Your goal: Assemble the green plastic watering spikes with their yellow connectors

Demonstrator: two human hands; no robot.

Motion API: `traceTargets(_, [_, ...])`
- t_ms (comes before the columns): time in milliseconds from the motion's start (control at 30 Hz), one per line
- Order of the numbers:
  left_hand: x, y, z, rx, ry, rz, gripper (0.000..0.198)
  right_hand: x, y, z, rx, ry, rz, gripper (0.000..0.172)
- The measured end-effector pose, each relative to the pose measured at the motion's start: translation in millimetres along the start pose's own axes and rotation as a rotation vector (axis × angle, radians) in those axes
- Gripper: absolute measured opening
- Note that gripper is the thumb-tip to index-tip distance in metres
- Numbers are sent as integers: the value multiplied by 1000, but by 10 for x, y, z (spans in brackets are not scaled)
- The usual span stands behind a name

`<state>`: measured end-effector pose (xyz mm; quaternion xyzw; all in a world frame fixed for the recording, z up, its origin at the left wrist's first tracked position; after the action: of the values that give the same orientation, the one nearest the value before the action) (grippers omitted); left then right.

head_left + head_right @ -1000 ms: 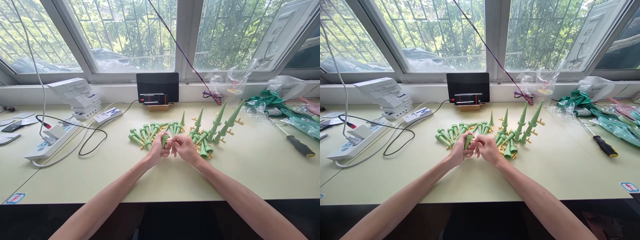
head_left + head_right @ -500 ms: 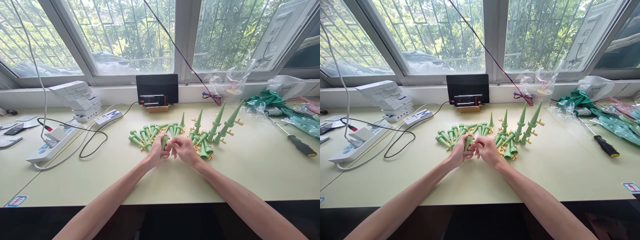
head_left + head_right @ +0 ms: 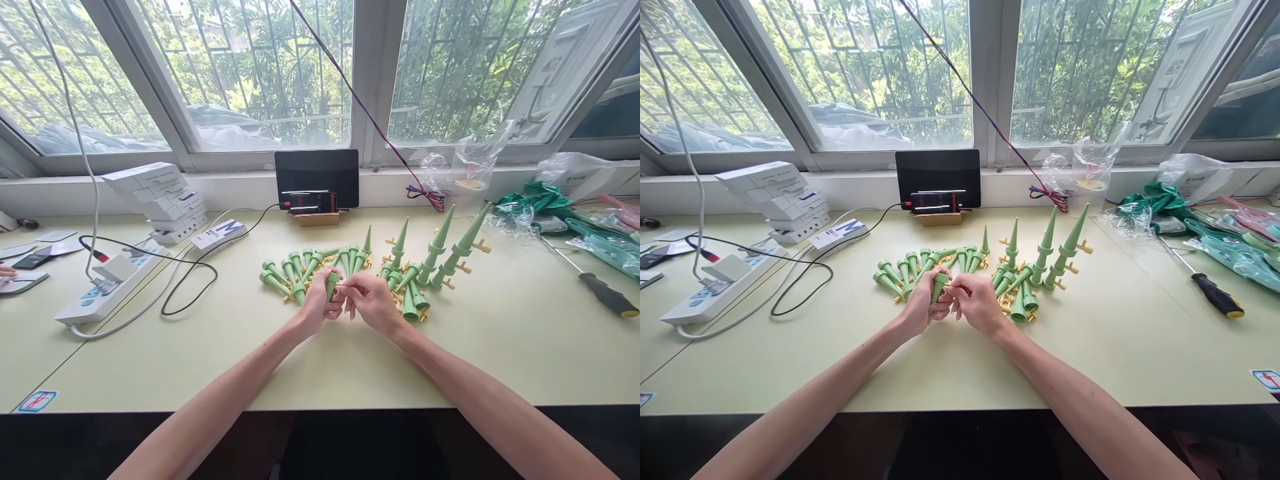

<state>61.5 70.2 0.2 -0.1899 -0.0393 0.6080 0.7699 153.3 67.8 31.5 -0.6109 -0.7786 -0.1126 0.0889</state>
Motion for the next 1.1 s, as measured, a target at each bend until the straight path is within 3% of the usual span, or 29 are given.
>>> traceTargets(333, [25, 5, 3, -54, -1, -23, 15, -1, -16, 10, 3, -21, -5, 23])
traceTargets(833, [51, 45, 84, -140, -58, 46, 13, 29, 7, -26, -60, -21, -22, 25])
traceTargets(1100, [54, -28, -26, -178, 69, -67, 41, 10, 18, -128, -147, 33, 11, 21])
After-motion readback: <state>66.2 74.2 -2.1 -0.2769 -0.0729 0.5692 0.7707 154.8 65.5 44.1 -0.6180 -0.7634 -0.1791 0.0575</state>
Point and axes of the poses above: each hand's wrist, its own x-axis towards the middle knuckle, its own y-axis out of the back of the hand, z = x × y, the point moved 9 cm from there along x, towards the middle knuckle, and after that the axes turned 5 degrees about -y, right-handed, at the moved point
